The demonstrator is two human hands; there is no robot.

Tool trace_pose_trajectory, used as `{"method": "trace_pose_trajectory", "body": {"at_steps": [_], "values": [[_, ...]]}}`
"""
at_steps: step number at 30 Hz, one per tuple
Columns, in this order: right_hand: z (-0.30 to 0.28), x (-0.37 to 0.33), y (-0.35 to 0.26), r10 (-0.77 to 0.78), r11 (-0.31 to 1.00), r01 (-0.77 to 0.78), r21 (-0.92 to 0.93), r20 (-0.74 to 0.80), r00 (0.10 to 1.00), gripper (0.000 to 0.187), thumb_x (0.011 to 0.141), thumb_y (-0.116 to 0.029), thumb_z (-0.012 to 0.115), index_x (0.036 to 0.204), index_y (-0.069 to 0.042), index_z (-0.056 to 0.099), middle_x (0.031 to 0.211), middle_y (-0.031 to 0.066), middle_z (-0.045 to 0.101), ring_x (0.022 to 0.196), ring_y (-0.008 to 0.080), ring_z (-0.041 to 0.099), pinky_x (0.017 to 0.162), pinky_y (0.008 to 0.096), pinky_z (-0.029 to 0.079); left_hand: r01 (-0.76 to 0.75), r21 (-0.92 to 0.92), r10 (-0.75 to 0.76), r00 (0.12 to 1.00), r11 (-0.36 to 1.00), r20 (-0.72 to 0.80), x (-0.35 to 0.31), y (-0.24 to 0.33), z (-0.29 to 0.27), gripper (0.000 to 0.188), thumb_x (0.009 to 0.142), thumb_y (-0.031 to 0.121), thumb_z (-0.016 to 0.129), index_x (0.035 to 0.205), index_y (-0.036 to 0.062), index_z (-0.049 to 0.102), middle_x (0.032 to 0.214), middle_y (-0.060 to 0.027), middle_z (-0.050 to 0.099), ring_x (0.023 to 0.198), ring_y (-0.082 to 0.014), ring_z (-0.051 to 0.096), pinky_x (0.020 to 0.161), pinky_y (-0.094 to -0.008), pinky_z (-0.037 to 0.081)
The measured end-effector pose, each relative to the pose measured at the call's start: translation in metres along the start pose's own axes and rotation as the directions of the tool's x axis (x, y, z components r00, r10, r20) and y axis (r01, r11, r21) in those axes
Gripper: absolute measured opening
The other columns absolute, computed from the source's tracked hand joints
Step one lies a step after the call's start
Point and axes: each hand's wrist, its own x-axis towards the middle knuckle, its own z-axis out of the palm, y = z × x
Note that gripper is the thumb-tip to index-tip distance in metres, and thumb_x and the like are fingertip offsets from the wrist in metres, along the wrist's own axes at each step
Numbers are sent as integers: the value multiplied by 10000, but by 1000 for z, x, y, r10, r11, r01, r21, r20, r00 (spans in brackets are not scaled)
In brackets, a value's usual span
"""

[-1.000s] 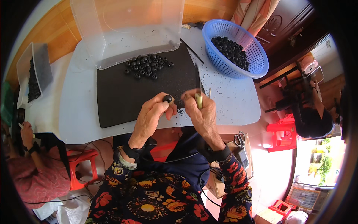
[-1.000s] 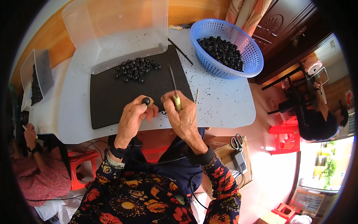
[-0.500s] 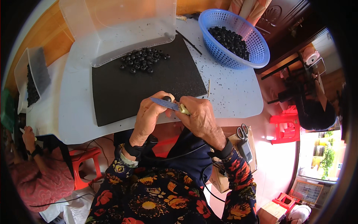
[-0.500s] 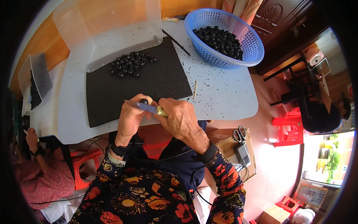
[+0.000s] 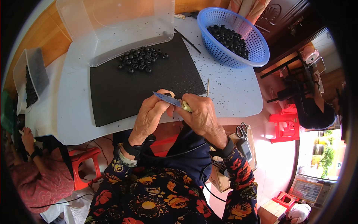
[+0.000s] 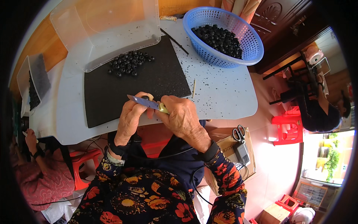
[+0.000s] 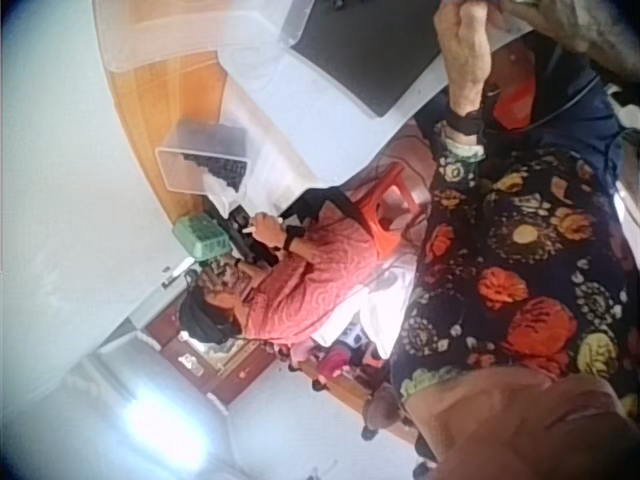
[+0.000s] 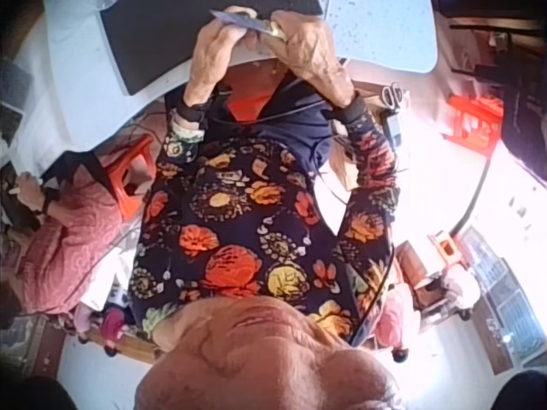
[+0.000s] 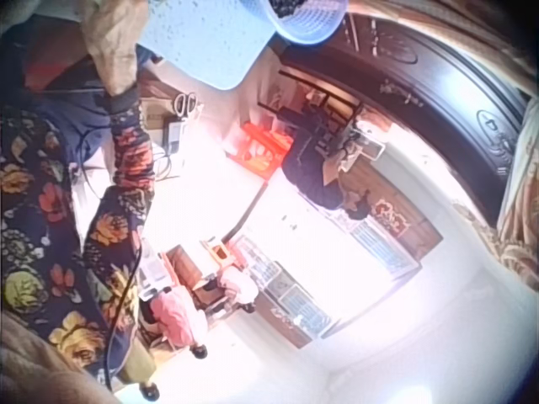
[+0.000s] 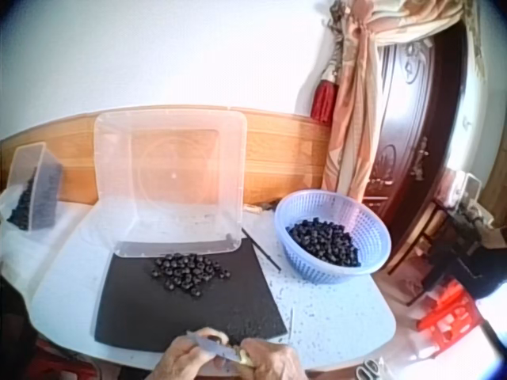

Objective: Cutting and pitting small black fruits using a knife.

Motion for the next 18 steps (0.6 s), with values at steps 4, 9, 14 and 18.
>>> {"method": "trace_pose_trajectory", "body": {"at_steps": [4, 9, 14, 18], "values": [[-1, 0, 4, 2, 999, -1, -34, 36, 999, 188, 767, -143, 690, 737, -39, 537, 672, 136, 574, 608, 349, 591, 532, 408, 459, -25, 113, 24, 1000, 993, 11, -1, 3, 4, 223, 957, 195, 469, 1021, 16, 586, 711, -5, 526, 719, -82, 482, 687, -246, 389], [0, 0, 3, 51, 998, -52, 23, 45, 998, 180, 775, -144, 684, 737, -32, 548, 666, 139, 573, 610, 356, 588, 535, 406, 458, 0, 178, -2, 1000, 984, 10, -1, -2, 1, 219, 950, 206, 454, 1027, 42, 577, 708, -10, 539, 689, -81, 456, 653, -245, 371], [-5, 1, 7, 72, 996, -73, 55, 28, 997, 193, 768, -161, 697, 746, -31, 556, 678, 138, 584, 619, 361, 594, 543, 411, 469, -6, 146, 12, 999, 989, -36, 1, -9, 2, 254, 933, 248, 418, 959, 45, 569, 681, -18, 526, 643, -98, 421, 623, -261, 356], [-6, 1, 4, 36, 999, -36, -10, 54, 998, 197, 769, -178, 702, 754, -35, 568, 681, 137, 588, 620, 361, 596, 545, 416, 472, -24, 177, 27, 1000, 984, -14, 3, -5, 2, 257, 933, 252, 423, 918, 36, 562, 673, -24, 517, 634, -108, 436, 613, -265, 359]]}}
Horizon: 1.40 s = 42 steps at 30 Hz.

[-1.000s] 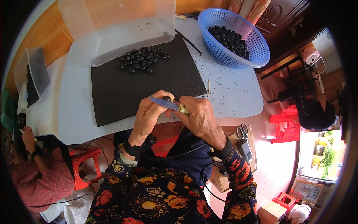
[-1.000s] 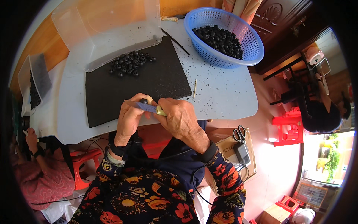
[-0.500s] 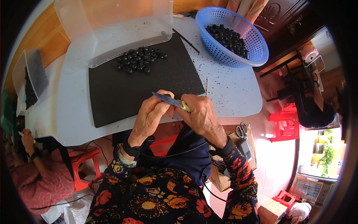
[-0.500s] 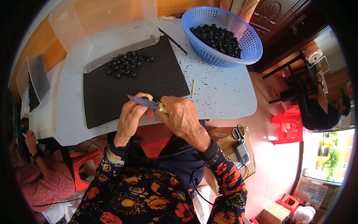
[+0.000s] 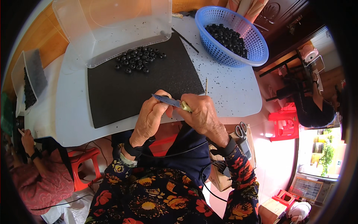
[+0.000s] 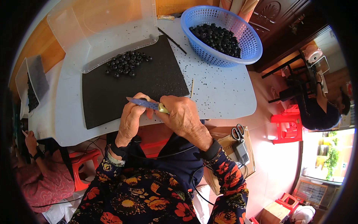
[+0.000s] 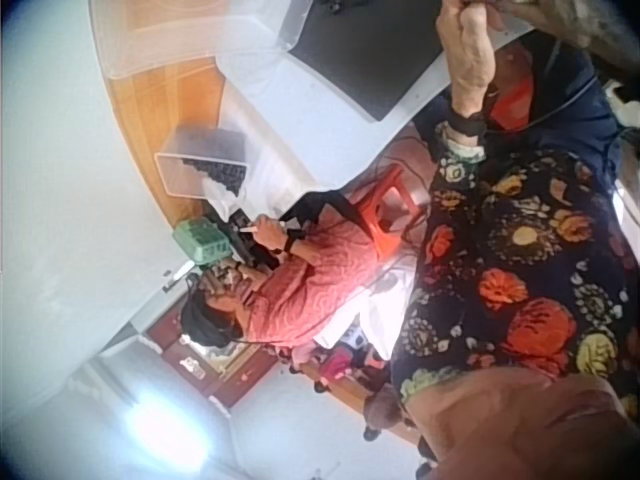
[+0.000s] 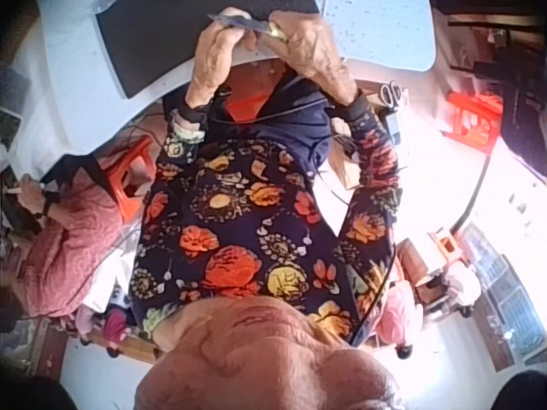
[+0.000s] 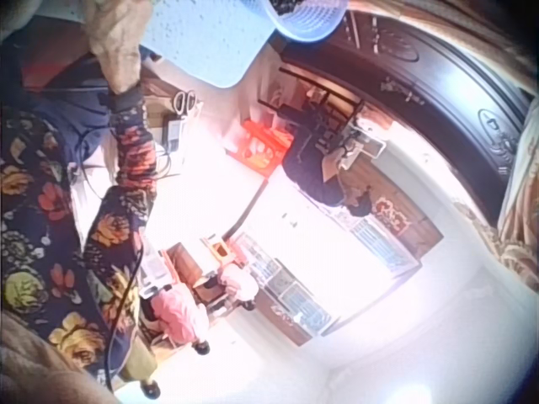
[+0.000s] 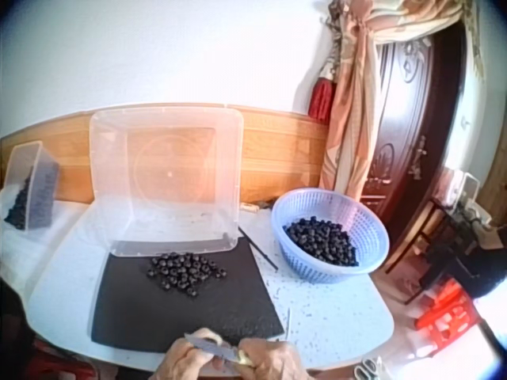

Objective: Cutting and pitting small black fruits using a knife.

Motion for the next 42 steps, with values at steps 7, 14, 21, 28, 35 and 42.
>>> {"method": "trace_pose_trajectory", "body": {"at_steps": [7, 14, 21, 28, 35, 42], "values": [[3, 1, -1, -45, 999, 46, -22, 23, 999, 190, 769, -206, 703, 768, -54, 589, 682, 127, 594, 619, 353, 600, 543, 423, 475, 58, 63, -62, 997, 996, 54, -2, 5, 2, 333, 885, 272, 412, 962, -15, 562, 726, -50, 547, 691, -111, 496, 706, -280, 422], [6, -2, 2, -32, 999, 32, -22, 14, 999, 188, 778, -218, 695, 770, -60, 594, 679, 122, 597, 609, 351, 600, 543, 422, 482, 55, 140, -60, 998, 989, 30, -5, 2, 5, 324, 904, 271, 424, 974, -16, 555, 743, -57, 556, 678, -119, 507, 662, -286, 425], [10, -4, 2, -1, 1000, 1, 12, -6, 1000, 185, 779, -215, 694, 766, -59, 596, 691, 127, 609, 615, 351, 610, 546, 416, 487, 61, 98, -61, 998, 993, -4, -4, 4, 11, 315, 910, 273, 432, 958, -10, 562, 741, -55, 558, 672, -117, 508, 652, -284, 420], [10, -2, 0, 3, 1000, -3, 29, -12, 1000, 176, 775, -198, 688, 762, -53, 589, 697, 133, 613, 617, 357, 609, 550, 419, 487, -4, 85, 6, 999, 996, -31, -3, 0, 13, 198, 940, 183, 450, 893, 10, 535, 636, -23, 466, 598, -98, 443, 556, -279, 396], [9, -2, 1, 5, 999, -5, 38, -3, 1000, 173, 771, -186, 685, 762, -49, 580, 710, 134, 617, 636, 364, 612, 555, 423, 489, -12, 111, 17, 999, 994, -44, -1, 0, 14, 195, 932, 173, 444, 882, 9, 536, 611, -28, 444, 577, -92, 425, 541, -283, 383], [11, 0, 9, 96, 995, -100, -31, -106, 990, 178, 818, -177, 660, 775, -36, 560, 673, 192, 599, 645, 398, 611, 567, 456, 490, -82, -32, 82, 997, 996, -5, -10, 14, 15, 155, 872, 106, 450, 834, -20, 532, 699, -31, 528, 570, -70, 422, 541, -240, 363]]}}
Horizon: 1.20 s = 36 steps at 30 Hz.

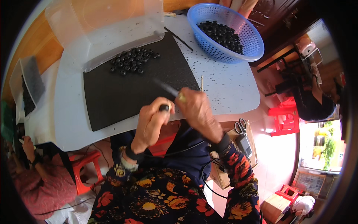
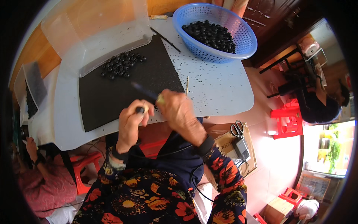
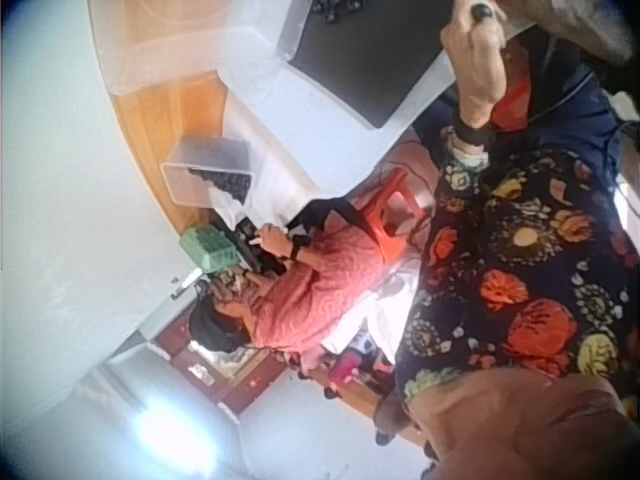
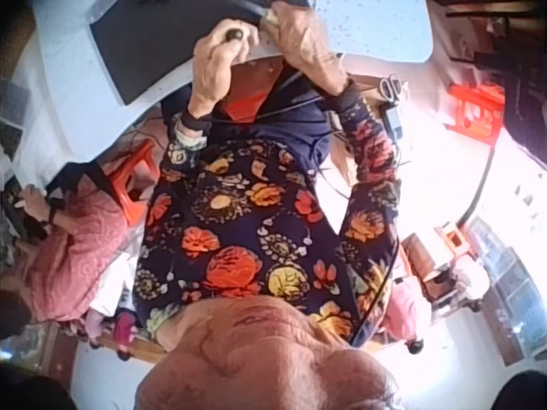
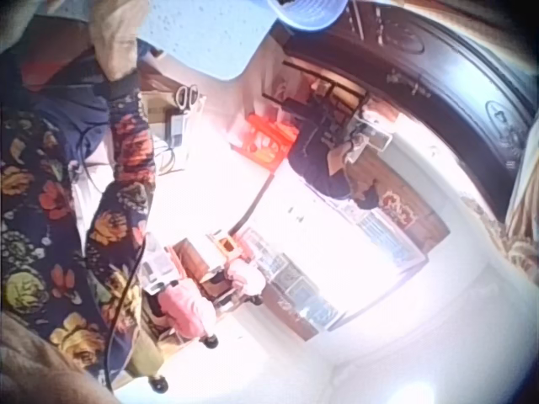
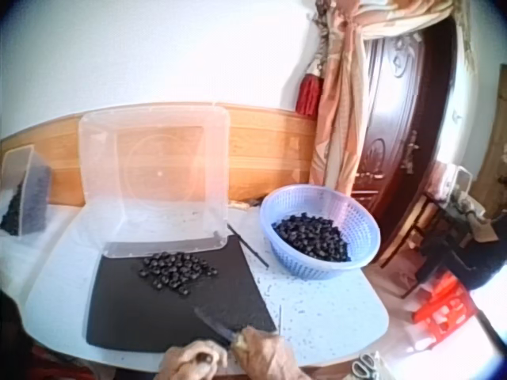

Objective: Cutting and pitting small black fruits using a knife.

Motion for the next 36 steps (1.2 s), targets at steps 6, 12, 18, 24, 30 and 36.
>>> {"method": "trace_pose_trajectory", "body": {"at_steps": [6, 12, 18, 24, 30, 36], "values": [[-14, 16, 16, 214, 976, -207, 69, -122, 969, 227, 861, -155, 591, 721, 22, 560, 617, 232, 557, 603, 432, 574, 552, 446, 450, -48, -8, 49, 998, 999, 29, -1, 6, -1, 168, 843, 140, 432, 896, -3, 505, 687, -108, 543, 681, -169, 518, 659, -322, 445], [-9, 13, 15, 190, 978, -173, 114, -160, 969, 263, 871, -157, 589, 698, 35, 538, 575, 226, 513, 536, 424, 518, 523, 410, 427, -23, 31, 22, 999, 999, 29, 3, 1, -4, 173, 889, 130, 424, 934, -9, 516, 715, -89, 541, 684, -147, 519, 672, -296, 454], [-7, 5, 6, 212, 968, -186, 166, -155, 965, 255, 890, -151, 597, 718, 26, 532, 540, 187, 466, 451, 311, 437, 496, 378, 403, -45, 67, 45, 999, 997, 4, 2, -11, -3, 176, 893, 97, 429, 987, -16, 525, 714, -51, 518, 640, -100, 481, 619, -259, 430], [0, -5, -4, 165, 813, -141, 565, 8, 986, 328, 954, -226, 573, 727, 9, 544, 548, 42, 512, 521, 97, 397, 487, 299, 394, -63, 176, 58, 998, 982, 33, 3, -11, -5, 187, 897, 66, 442, 1043, -15, 527, 696, -30, 490, 612, -79, 448, 576, -245, 414], [2, 0, -16, 111, 855, -151, 496, 110, 988, 312, 953, -242, 587, 743, -12, 572, 601, 56, 588, 580, 76, 528, 521, 279, 438, -99, 175, 99, 995, 980, 6, 2, -16, -5, 194, 915, 80, 447, 1065, -8, 534, 692, -30, 492, 611, -86, 454, 574, -247, 412], [-1, -3, -16, 211, 835, -199, 512, 35, 977, 203, 925, -207, 625, 866, -19, 576, 619, 42, 577, 591, 85, 529, 538, 265, 448, -40, 204, 44, 999, 978, -16, 2, -19, -5, 177, 935, 70, 489, 1085, -13, 536, 721, -55, 536, 627, -108, 499, 593, -257, 440]]}}
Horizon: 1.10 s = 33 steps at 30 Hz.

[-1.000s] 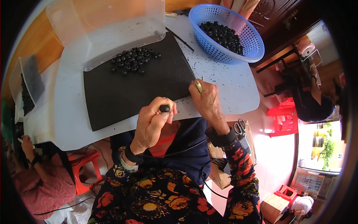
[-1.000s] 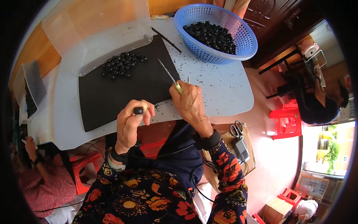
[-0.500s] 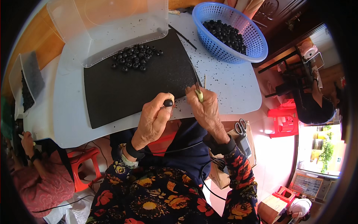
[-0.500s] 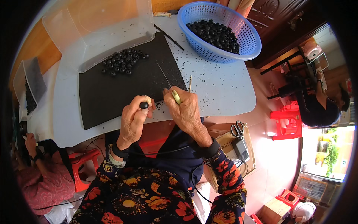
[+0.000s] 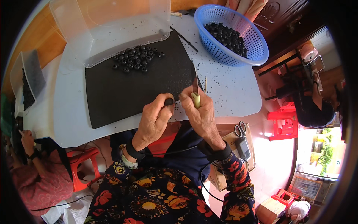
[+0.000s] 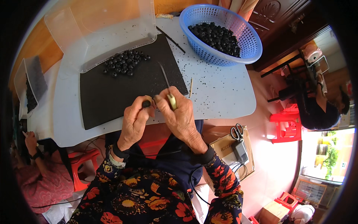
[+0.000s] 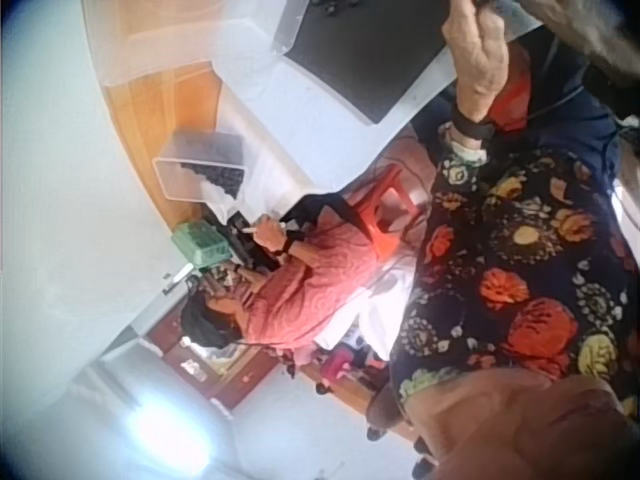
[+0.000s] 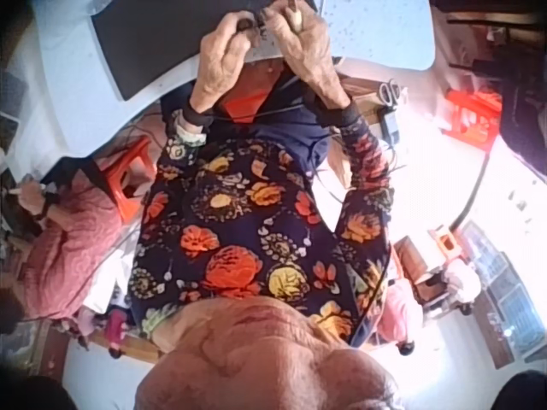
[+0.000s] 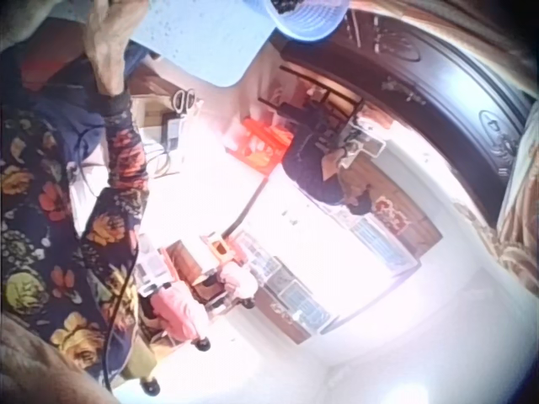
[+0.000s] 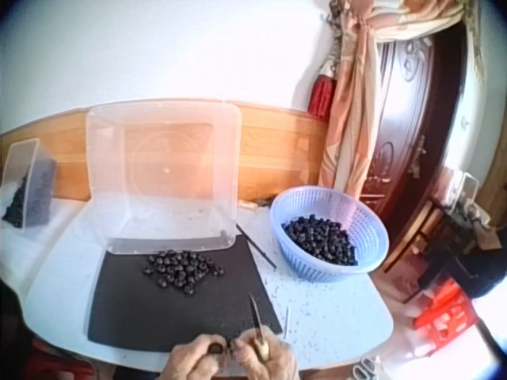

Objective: Cutting and pitting small black fruits using a knife.

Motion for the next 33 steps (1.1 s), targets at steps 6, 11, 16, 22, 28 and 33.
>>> {"method": "trace_pose_trajectory", "body": {"at_steps": [6, 11, 16, 22, 28, 33], "values": [[7, 8, -17, -39, 988, 49, -143, 74, 997, 199, 828, -138, 671, 930, -29, 540, 647, 88, 606, 611, 179, 640, 581, 307, 510, 7, 130, -3, 999, 992, -35, 1, 4, 3, 220, 927, 81, 556, 1122, -21, 544, 823, -160, 634, 741, -204, 659, 647, -305, 501], [-9, 24, -28, -98, 972, 96, -215, -2, 995, 182, 809, -116, 654, 906, -28, 528, 667, 74, 612, 616, 117, 591, 596, 280, 498, -30, -6, 30, 999, 1000, -35, 6, 0, 7, 265, 920, 61, 543, 1165, -30, 499, 772, -139, 609, 707, -174, 620, 645, -290, 487], [-60, 89, -43, -369, 891, 164, -423, -465, 805, 223, 825, -154, 708, 947, -43, 557, 690, 43, 557, 625, 98, 513, 569, 291, 460, -27, -115, 13, 992, 993, -126, 1, 11, -9, 276, 934, 75, 502, 1183, -32, 450, 712, -62, 547, 694, -114, 538, 654, -250, 447], [-10, 91, -27, -252, 905, 197, -378, -101, 963, 155, 830, -109, 682, 960, -71, 609, 694, 49, 534, 620, 124, 523, 573, 298, 457, -1, -170, -35, 977, 985, -210, -3, 3, -16, 230, 942, 67, 486, 1150, -31, 466, 720, -55, 549, 674, -97, 523, 619, -242, 432], [53, 99, -18, -381, 717, 509, -477, 344, 858, 217, 782, -79, 657, 993, -64, 604, 881, 152, 608, 746, 374, 614, 647, 432, 502, -46, -201, -6, 969, 979, -248, -7, -5, -18, 217, 945, 34, 476, 1153, -26, 466, 710, -50, 536, 651, -89, 490, 593, -231, 414], [58, 108, -2, -374, 708, 508, -491, 349, 859, 234, 780, -98, 661, 994, -43, 584, 879, 162, 597, 752, 400, 603, 651, 460, 497, -86, -189, 42, 973, 978, -227, -5, -6, -17, 207, 954, 42, 472, 1154, -13, 471, 705, -47, 524, 628, -81, 468, 577, -230, 408]]}}
